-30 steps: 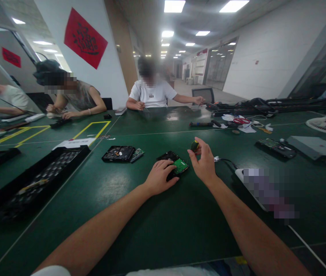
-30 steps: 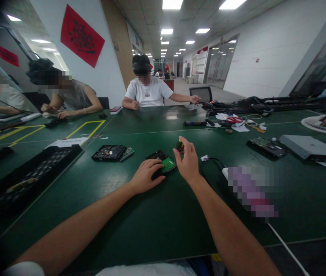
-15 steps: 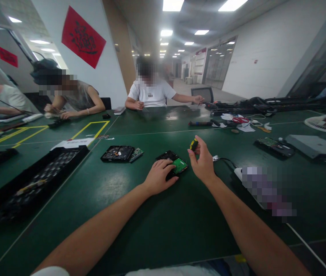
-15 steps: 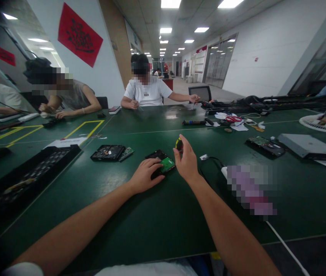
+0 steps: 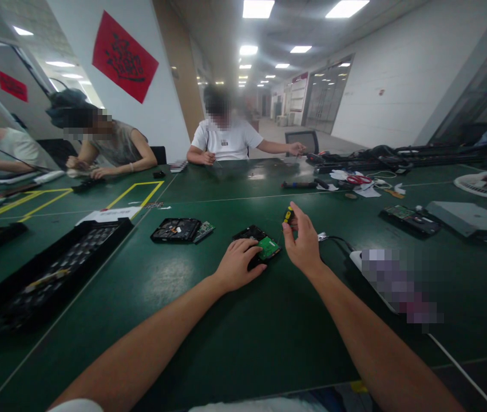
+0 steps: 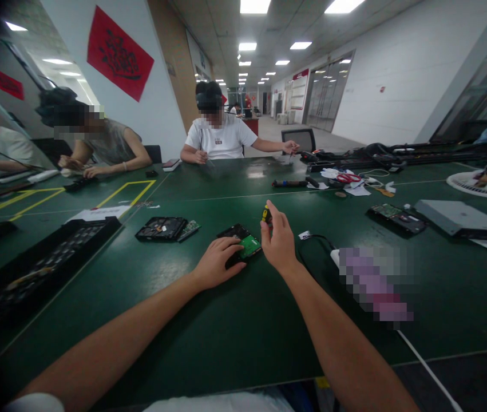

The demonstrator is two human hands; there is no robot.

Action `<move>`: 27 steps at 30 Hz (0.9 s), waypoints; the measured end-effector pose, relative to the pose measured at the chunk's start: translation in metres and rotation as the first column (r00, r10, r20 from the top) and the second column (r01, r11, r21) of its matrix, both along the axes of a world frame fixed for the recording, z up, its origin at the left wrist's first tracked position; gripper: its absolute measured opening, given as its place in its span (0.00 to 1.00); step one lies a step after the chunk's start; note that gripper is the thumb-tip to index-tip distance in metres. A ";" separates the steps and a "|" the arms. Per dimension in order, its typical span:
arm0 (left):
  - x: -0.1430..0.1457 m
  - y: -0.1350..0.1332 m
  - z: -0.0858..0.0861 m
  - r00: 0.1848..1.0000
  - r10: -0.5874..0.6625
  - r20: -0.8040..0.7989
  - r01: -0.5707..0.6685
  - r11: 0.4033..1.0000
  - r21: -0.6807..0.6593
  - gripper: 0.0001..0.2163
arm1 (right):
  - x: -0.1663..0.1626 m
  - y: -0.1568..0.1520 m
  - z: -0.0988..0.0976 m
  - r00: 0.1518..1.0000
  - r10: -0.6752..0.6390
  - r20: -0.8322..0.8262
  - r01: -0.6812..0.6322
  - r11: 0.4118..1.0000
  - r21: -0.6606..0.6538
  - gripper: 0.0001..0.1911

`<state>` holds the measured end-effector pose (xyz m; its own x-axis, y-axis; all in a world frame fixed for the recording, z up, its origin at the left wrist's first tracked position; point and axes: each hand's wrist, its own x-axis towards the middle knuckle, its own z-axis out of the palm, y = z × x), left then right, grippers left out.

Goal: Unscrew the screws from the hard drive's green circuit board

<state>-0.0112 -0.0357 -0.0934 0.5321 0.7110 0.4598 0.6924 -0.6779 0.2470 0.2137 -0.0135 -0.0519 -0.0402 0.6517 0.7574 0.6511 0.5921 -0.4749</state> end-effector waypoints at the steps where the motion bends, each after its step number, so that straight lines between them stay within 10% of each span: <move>1: 0.000 0.000 0.000 1.000 0.001 0.000 -0.001 1.000 0.000 0.22 | 0.000 0.000 0.000 1.000 0.001 -0.006 -0.001 1.000 0.002 0.28; 27: 0.001 -0.002 0.004 1.000 0.011 -0.011 -0.011 1.000 -0.001 0.22 | 0.000 0.000 0.000 1.000 -0.005 0.010 0.005 1.000 0.007 0.31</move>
